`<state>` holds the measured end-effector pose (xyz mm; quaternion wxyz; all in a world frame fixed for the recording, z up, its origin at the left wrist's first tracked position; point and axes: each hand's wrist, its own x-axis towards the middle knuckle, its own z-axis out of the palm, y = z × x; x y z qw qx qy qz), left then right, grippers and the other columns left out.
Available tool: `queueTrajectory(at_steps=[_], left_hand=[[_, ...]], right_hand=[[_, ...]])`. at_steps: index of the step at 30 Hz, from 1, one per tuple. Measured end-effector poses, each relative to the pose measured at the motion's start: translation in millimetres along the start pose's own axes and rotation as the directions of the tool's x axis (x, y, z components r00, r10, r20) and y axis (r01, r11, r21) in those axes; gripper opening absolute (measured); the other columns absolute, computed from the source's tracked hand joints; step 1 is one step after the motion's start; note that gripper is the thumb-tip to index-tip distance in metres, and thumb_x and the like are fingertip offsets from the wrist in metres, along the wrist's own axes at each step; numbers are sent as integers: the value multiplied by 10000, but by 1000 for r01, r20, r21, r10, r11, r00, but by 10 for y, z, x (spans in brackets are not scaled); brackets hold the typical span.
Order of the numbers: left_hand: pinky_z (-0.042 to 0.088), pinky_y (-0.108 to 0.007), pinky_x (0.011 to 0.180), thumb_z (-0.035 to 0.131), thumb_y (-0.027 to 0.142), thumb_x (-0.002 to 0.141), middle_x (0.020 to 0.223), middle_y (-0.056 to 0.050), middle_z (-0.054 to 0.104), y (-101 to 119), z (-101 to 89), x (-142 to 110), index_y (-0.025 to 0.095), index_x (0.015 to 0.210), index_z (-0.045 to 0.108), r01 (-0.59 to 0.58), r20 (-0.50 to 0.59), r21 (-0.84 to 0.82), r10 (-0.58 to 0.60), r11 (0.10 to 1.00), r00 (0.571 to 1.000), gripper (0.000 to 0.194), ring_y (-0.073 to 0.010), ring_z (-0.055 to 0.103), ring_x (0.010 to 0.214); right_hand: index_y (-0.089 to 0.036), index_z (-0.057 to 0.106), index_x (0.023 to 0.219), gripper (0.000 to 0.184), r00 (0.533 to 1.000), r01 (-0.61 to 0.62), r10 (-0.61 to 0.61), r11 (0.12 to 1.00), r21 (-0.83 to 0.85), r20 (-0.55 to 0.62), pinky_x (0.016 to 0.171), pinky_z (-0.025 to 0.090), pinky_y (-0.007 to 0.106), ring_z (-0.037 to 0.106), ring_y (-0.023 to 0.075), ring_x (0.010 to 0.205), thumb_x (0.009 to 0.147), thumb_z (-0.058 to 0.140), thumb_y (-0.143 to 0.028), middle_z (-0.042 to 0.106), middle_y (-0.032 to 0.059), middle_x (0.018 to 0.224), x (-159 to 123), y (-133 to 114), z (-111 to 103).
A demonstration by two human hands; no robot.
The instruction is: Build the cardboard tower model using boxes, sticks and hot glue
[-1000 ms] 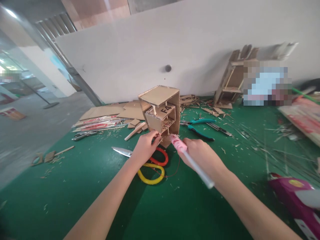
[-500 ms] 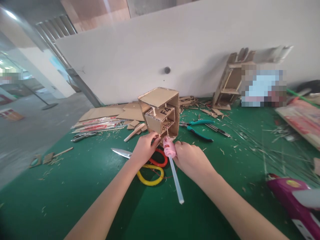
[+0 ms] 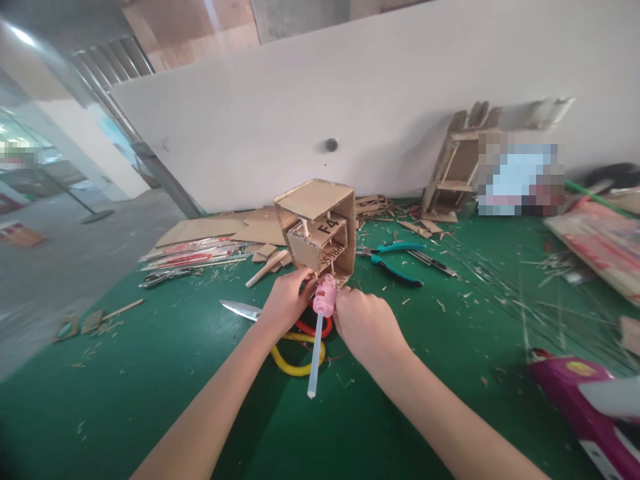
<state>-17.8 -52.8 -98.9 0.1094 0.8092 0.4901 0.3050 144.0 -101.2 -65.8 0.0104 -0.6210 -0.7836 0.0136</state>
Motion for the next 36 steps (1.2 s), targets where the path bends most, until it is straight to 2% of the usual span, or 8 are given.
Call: queueTrajectory(at_steps=[4,9,13,16,19,26,32,36], left_hand=[[387,-237,625,414,273,952,798,-12,655,-6,4,-3,221,886,557,-3,-2,1,3,1000,1000,166,-175,627,735],[386,-241,632,442,244,937,811,-8,660,-22,24,0,226,899,554,-4,-17,8,4,1000,1000,120,-172,616,728],[390,-245,637,461,227,926,785,-3,647,-20,32,2,230,897,555,-1,-25,26,2,1000,1000,99,-171,611,718],[391,-245,628,461,221,924,776,-2,642,-15,33,1,228,890,554,-7,-26,30,8,1000,1000,99,-168,607,702],[388,-245,616,465,213,922,785,-7,655,-14,34,1,224,893,557,-14,-32,35,15,999,999,97,-166,610,694],[409,-251,633,462,204,922,827,-13,672,-14,36,0,220,900,558,-15,-32,38,16,999,999,100,-170,624,723],[410,-254,635,456,201,922,839,-15,679,-16,44,-3,222,888,551,-23,-38,40,25,999,999,103,-170,626,723],[409,-249,636,460,208,922,829,-9,675,-20,43,3,226,888,546,-16,-38,36,17,999,999,94,-170,627,724]], right_hand=[[-144,581,893,167,1000,7,-6,1000,20,-26,499,345,272,672,237,644,898,449,-247,681,113,770,-22,83,55],[-170,611,840,241,989,119,-104,981,153,-104,543,368,277,643,205,637,896,428,-316,672,82,737,-22,428,96],[-227,665,937,293,994,-70,98,910,409,-48,492,376,251,617,176,578,877,433,-396,683,44,723,25,633,74],[-255,682,945,267,987,-134,158,834,536,1,496,397,244,634,183,616,841,492,-411,707,35,782,61,652,94],[-242,686,897,243,986,-126,167,817,563,-22,533,419,254,646,202,673,820,517,-399,711,41,804,90,617,144],[-212,595,653,286,977,-132,203,808,575,-62,444,355,252,511,146,440,801,519,-445,538,-7,468,110,597,194],[-207,566,625,332,970,-236,218,730,642,109,427,365,251,489,139,386,802,508,-482,461,-35,383,109,605,135],[-210,568,615,352,977,-211,190,748,629,100,430,367,252,492,142,391,799,505,-503,475,-30,394,118,631,172]])
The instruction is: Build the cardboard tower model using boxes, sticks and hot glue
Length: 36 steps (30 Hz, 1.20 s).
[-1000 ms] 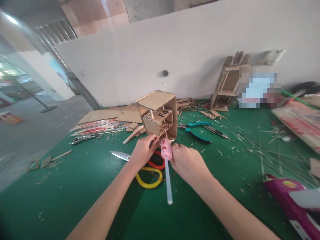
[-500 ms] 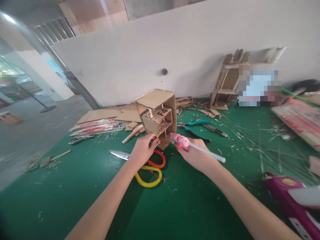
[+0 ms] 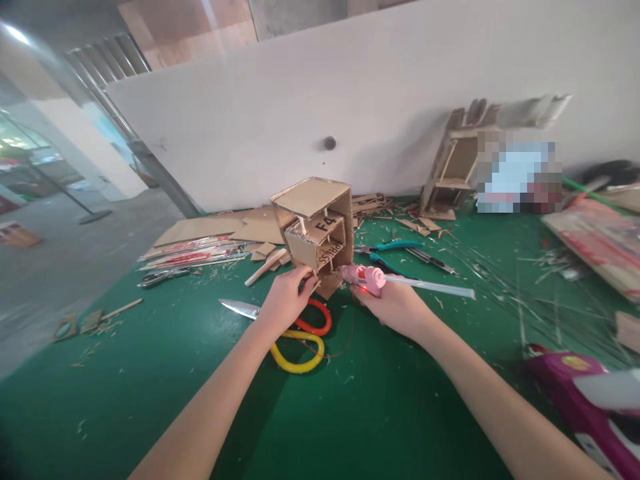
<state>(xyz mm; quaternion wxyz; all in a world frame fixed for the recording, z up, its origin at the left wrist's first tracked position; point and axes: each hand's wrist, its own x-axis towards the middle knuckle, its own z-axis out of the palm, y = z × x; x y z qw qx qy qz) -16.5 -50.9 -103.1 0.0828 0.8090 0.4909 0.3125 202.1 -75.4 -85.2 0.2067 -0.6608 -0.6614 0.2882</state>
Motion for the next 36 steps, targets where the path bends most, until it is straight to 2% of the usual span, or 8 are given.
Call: queueTrajectory(at_steps=[3,6,12,18,23,29,32,36], left_hand=[[411,-247,638,462,208,921,822,-7,672,1,-7,2,225,887,545,0,1,-5,0,1000,1000,91,-170,629,727],[416,-249,640,456,203,922,834,-11,676,8,-16,1,224,897,552,-8,3,-4,8,1000,1000,101,-171,636,734],[435,-253,654,454,198,922,846,-20,687,21,-23,0,224,930,572,3,10,11,-3,1000,1000,122,-180,653,761],[434,-245,647,456,198,921,824,-19,680,27,-27,-1,225,929,574,7,11,-2,-7,1000,1000,121,-175,650,752],[421,-249,629,454,210,926,809,-14,673,15,-17,-7,220,909,566,1,5,9,-1,1000,1000,114,-170,638,722],[423,-267,650,462,198,923,837,-18,687,31,-33,-6,209,892,565,-16,-4,66,16,998,1000,108,-173,636,731],[425,-283,669,473,194,918,835,-12,691,42,-44,-1,210,888,569,-19,-11,98,20,995,1000,101,-177,632,731],[428,-288,674,480,203,918,819,-10,691,33,-36,2,209,884,576,-16,-10,112,18,994,1000,102,-174,632,717]], right_hand=[[-214,599,672,303,993,98,-102,994,-56,-56,446,367,249,528,149,442,804,507,-471,555,-10,483,4,16,22],[-224,628,767,260,981,179,-186,975,-129,-47,486,380,241,580,161,549,829,478,-427,640,12,639,-29,-38,26],[-213,548,709,270,968,228,-247,940,-252,-47,511,354,242,552,154,561,859,440,-410,611,26,646,-107,-167,60],[-210,586,730,289,978,198,-208,948,-250,-16,498,352,244,545,152,546,862,426,-411,606,21,629,-99,-191,47],[-225,663,758,288,982,180,-188,967,-179,-28,476,348,248,541,154,538,817,489,-446,620,5,620,-6,-4,-88],[-225,626,636,368,971,219,-233,953,-209,-45,455,324,256,465,141,448,829,479,-502,485,-17,448,26,165,-214],[-228,674,734,353,976,209,-216,962,-177,-21,454,335,254,487,146,461,832,478,-505,526,-15,482,7,144,-207],[-246,711,880,344,977,209,-214,966,-154,-14,482,367,252,557,163,550,836,478,-495,637,2,635,15,126,-151]])
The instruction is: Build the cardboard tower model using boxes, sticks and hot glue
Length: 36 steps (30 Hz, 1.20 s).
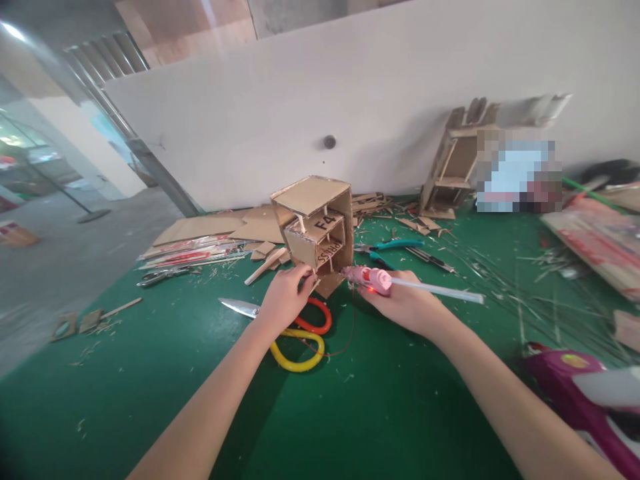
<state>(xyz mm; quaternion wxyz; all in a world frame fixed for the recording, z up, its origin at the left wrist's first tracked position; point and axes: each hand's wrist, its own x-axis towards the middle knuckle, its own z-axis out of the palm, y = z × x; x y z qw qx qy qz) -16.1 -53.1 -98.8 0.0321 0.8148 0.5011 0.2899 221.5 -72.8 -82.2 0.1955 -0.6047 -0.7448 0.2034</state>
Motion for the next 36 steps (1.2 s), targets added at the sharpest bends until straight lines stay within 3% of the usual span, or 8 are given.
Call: queueTrajectory(at_steps=[4,7,9,13,22,26,36], left_hand=[[430,-287,677,492,197,910,827,-12,694,-20,24,0,209,895,577,5,-6,-11,-5,1000,1000,87,-178,642,737],[433,-290,685,499,190,906,854,-16,701,-28,29,2,209,905,576,3,-10,-34,-3,999,1000,80,-180,647,757],[433,-289,680,497,190,908,864,-17,702,-27,25,2,209,905,574,-1,-8,-47,1,999,1000,80,-180,649,764],[435,-284,679,495,185,909,878,-22,702,-22,22,-1,205,904,574,-3,-5,-55,3,998,1000,82,-180,654,787],[458,-288,695,495,203,909,856,-25,699,-18,18,0,206,903,577,1,1,-89,-1,996,1000,83,-183,660,779],[484,-299,746,525,215,885,901,-30,695,-15,3,-16,211,944,563,15,28,-134,-11,991,1000,70,-190,661,843],[495,-396,847,662,349,792,1074,-94,662,64,-169,-83,199,1109,530,6,149,-79,6,997,989,375,-269,596,1032]], right_hand=[[-273,709,975,346,998,-70,70,997,19,-6,495,397,257,595,179,606,824,499,-502,693,12,770,39,-11,64],[-244,705,842,339,995,-96,96,995,4,-7,472,380,258,571,171,563,814,500,-513,664,16,693,60,-30,89],[-230,674,746,358,996,-91,91,996,-3,-11,469,371,258,546,162,542,814,488,-528,629,10,634,64,-44,93],[-230,669,783,356,997,-77,77,997,29,1,458,360,251,522,148,527,817,478,-529,619,-4,630,58,-51,82],[-224,634,653,332,999,-44,45,999,10,-31,446,345,237,504,136,502,806,507,-490,565,-20,546,20,-51,79],[-245,674,754,290,1000,-2,2,1000,23,10,492,379,249,550,155,564,819,503,-470,615,-21,608,9,-79,70],[-242,684,798,313,1000,5,-5,1000,-4,16,500,385,257,554,151,567,804,526,-512,640,-13,651,27,-61,52]])
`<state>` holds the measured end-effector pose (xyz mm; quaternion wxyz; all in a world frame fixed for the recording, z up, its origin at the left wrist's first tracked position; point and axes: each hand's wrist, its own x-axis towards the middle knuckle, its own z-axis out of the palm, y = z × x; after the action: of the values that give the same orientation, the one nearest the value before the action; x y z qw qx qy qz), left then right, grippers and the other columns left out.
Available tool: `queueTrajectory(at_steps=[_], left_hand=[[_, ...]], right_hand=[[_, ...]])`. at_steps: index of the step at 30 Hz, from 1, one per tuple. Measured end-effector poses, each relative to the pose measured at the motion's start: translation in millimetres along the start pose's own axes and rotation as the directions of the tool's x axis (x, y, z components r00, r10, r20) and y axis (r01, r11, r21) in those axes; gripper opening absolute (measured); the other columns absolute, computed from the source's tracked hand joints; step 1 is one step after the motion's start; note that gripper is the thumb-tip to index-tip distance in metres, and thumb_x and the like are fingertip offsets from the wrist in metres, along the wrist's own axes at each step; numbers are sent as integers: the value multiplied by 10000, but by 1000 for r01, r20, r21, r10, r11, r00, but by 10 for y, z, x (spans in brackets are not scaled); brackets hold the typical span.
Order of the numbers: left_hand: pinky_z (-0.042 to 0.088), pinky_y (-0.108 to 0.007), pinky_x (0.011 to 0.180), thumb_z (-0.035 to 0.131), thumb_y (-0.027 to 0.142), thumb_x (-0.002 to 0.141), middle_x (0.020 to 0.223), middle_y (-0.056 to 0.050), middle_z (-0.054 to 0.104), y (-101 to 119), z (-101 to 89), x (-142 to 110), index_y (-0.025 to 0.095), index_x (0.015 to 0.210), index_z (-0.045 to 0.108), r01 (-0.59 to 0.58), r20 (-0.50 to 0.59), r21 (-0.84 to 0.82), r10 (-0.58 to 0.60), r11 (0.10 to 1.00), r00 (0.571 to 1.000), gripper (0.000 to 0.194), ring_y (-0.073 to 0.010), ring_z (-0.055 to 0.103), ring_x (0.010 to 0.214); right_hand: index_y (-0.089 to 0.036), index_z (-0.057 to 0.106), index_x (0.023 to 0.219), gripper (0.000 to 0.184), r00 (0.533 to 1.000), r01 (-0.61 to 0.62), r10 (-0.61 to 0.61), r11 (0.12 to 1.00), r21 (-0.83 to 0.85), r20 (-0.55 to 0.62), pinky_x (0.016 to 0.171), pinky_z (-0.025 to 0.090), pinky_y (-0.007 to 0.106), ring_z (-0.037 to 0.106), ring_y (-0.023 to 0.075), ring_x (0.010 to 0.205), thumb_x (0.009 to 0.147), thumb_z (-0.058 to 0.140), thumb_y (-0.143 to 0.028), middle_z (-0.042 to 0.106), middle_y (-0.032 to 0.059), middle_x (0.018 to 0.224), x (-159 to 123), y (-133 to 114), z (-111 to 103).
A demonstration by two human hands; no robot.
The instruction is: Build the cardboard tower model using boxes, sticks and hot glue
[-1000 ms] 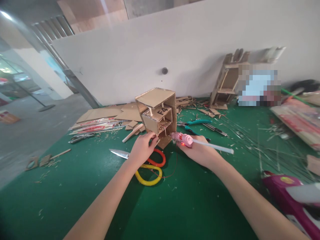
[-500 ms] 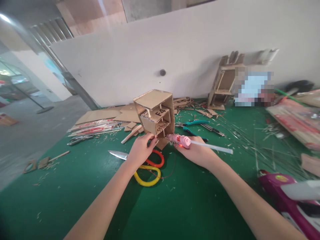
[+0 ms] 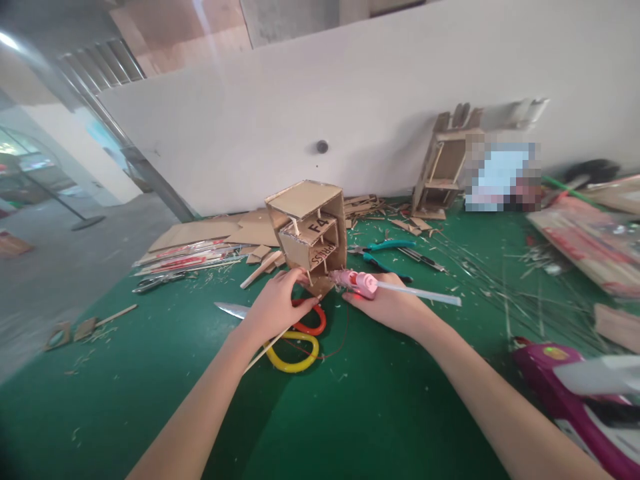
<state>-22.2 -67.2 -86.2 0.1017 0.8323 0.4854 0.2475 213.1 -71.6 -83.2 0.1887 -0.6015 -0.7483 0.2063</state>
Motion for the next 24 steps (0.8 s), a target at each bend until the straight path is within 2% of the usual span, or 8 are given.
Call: queueTrajectory(at_steps=[4,8,12,15,19,24], left_hand=[[488,-409,868,665,354,791,1123,-100,651,25,-34,-18,190,1172,512,4,34,6,-5,1000,999,442,-287,568,1074],[489,-386,866,611,316,834,1091,-78,655,15,0,-14,201,1100,554,-8,25,-13,8,1000,1000,296,-260,575,1043],[485,-350,868,512,186,874,986,-49,666,-51,92,7,214,1039,578,-3,-28,-55,1,999,1000,180,-217,590,986],[483,-332,862,478,133,867,961,-38,662,-91,138,14,220,1012,587,-6,-48,-75,3,997,999,202,-201,589,962],[479,-336,880,510,124,828,987,-38,664,-89,133,9,222,1026,586,-12,-46,-77,9,997,999,233,-203,578,983],[477,-356,900,530,153,818,1049,-47,656,-64,77,-2,223,1070,579,-12,-11,-54,11,998,1000,267,-216,565,1024]], right_hand=[[-252,700,826,288,999,53,-53,998,-36,-11,522,397,261,560,156,571,808,536,-489,654,-9,668,3,-5,-7],[-257,710,817,293,993,118,-120,991,-57,-24,507,388,266,549,157,545,822,520,-480,638,-4,630,4,17,8],[-252,675,720,319,994,106,-108,992,-73,-30,483,368,266,529,153,517,823,510,-506,595,-9,575,7,46,28],[-253,667,740,327,997,78,-79,995,-59,-14,492,373,261,549,157,544,817,510,-530,615,-10,613,8,59,35],[-253,652,754,303,996,88,-88,996,-27,-5,547,398,259,583,167,620,818,515,-515,651,-10,692,-4,51,36],[-232,594,707,327,995,99,-99,995,6,-4,533,381,253,549,148,583,833,492,-515,616,-13,653,-39,14,55]])
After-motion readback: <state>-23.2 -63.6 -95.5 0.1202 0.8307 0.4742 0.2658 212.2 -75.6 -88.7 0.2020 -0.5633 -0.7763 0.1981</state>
